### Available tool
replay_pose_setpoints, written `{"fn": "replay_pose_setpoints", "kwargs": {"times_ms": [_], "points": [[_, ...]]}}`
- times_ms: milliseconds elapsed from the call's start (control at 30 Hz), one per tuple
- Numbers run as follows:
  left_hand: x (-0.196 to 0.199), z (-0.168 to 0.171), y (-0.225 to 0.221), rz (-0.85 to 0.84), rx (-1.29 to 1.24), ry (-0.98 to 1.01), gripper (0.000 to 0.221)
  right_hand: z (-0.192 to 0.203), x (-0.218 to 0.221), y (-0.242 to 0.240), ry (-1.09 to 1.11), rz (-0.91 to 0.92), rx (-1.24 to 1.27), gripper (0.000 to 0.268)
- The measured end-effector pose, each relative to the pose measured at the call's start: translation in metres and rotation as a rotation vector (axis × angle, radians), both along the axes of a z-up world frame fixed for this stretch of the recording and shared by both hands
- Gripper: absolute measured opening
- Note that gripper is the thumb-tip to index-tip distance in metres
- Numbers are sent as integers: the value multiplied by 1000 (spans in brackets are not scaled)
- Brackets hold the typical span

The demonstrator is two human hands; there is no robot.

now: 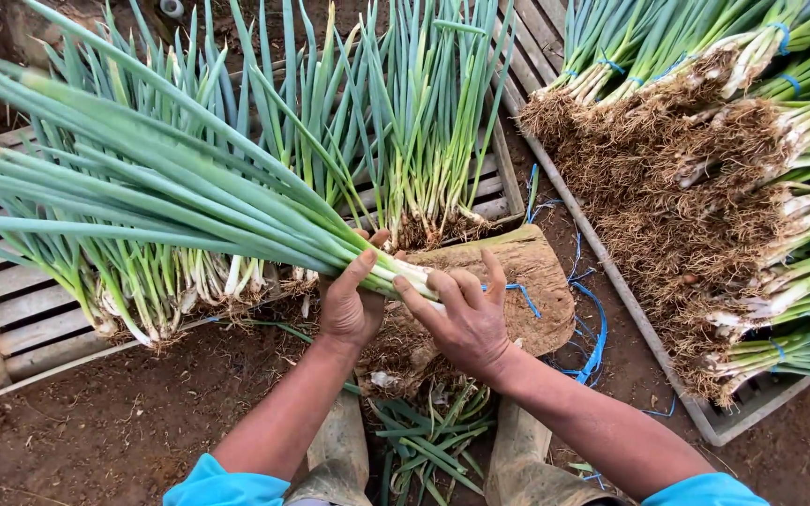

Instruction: Bundling harvested green onions using plastic ties

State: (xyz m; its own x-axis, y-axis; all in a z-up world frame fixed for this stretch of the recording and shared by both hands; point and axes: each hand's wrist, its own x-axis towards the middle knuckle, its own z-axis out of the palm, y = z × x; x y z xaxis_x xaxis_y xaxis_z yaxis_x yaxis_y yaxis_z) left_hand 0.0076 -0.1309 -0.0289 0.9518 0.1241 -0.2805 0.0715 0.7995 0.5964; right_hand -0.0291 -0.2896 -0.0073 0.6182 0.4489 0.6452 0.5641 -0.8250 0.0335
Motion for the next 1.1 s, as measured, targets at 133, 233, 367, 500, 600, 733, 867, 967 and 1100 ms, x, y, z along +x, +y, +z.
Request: {"fn": "replay_pose_setpoints", "kwargs": {"times_ms": [133, 233, 367, 500, 600, 733, 867, 967, 1100], "points": [[1, -7, -1, 25, -62, 15, 44, -4, 1, -3, 19, 33, 18, 47], [1, 12, 6, -41, -93, -41, 46, -10, 5, -6, 126, 61, 12, 46], [6, -7, 17, -60, -120, -44, 38, -19, 18, -22, 408, 217, 285, 51], [15, 3, 37, 1, -127, -105, 38, 7, 20, -33, 773, 256, 956, 56], [16, 2, 36, 8, -146, -146, 41, -18, 22, -24, 952, 262, 1366, 82], [6, -1, 22, -57, -143, -152, 41, -19, 14, -1, 1020, 305, 1398, 110], [-1, -9, 19, -115, -139, -165, 44, 10, 14, 18, 1411, 25, 1579, 55], [-3, -9, 27, -135, -110, -157, 42, -13, 10, 14, 1462, 80, 1465, 43], [-3, -6, 41, -130, -92, -154, 37, -34, 7, 14, 1281, 213, 1183, 33]]}}
